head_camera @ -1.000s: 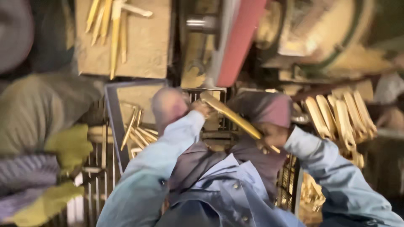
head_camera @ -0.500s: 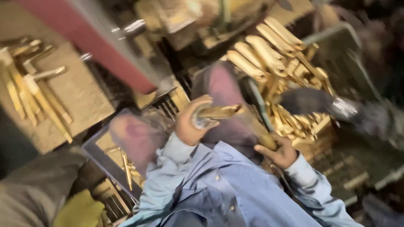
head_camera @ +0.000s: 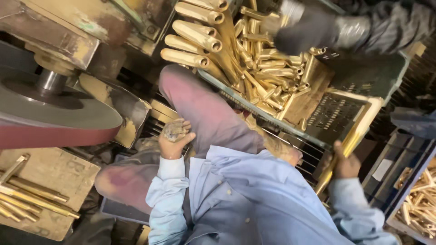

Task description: The person sits on the floor and repeatedly presses brass L-shaped metal parts against a rotating grinding wheel to smooth their surfaces. They handle the parts one at a time, rotating them to grind different edges, and place finished pieces into a nearby metal basket.

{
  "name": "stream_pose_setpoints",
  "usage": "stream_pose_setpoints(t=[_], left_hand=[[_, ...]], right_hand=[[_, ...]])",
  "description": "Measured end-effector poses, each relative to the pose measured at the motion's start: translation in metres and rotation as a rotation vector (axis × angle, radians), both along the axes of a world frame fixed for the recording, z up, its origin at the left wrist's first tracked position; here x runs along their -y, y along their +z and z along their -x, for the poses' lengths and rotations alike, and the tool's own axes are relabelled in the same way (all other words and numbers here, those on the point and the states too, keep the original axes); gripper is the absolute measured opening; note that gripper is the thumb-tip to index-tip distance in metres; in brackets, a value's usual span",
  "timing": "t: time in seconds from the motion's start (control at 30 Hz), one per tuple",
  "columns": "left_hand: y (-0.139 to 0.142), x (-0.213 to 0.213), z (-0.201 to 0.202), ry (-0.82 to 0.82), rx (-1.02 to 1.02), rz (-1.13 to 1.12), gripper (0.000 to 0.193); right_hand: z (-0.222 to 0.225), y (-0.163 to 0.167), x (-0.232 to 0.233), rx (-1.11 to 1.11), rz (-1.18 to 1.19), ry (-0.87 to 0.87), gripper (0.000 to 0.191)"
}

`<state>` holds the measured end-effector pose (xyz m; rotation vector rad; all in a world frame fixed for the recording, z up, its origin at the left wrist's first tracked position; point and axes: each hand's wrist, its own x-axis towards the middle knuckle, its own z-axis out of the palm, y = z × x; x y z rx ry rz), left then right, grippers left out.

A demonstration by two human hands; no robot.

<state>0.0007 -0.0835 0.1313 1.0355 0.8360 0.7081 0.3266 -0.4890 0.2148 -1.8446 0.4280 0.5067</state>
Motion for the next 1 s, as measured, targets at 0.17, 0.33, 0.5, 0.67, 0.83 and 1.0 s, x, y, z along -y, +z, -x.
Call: stream_pose_setpoints(t=[0.17,0.33,0.5,0.67,0.83,1.0], left_hand=[[-0.009,0.008,0.010,0.029,-0.050,0.032,0.064],[-0.020,0.012,0.021,0.109,-0.080,0.012,0.064],[-0.040,0.017,0.031,0.158,-0.156,0.018,0.065],[-0.067,0.019,0.036,0.110,-0.251,0.011,0.065],[-0.091,0.019,0.035,0.079,-0.330,-0.043,0.065],[-0.104,0.020,0.040,0.086,-0.434,-0.047,0.065]], right_hand=[[-0.123,-0.023,0.005,0.107,0.302,0.435,0.038],[-0.207,-0.091,-0.041,0.433,1.220,1.414,0.052],[-0.196,-0.144,-0.086,0.271,1.356,1.167,0.068],[-0.202,-0.150,-0.097,0.070,1.269,1.138,0.069],[-0.213,-0.154,-0.092,-0.228,0.939,1.051,0.057],[-0.194,-0.157,-0.074,-0.328,0.182,0.437,0.052]])
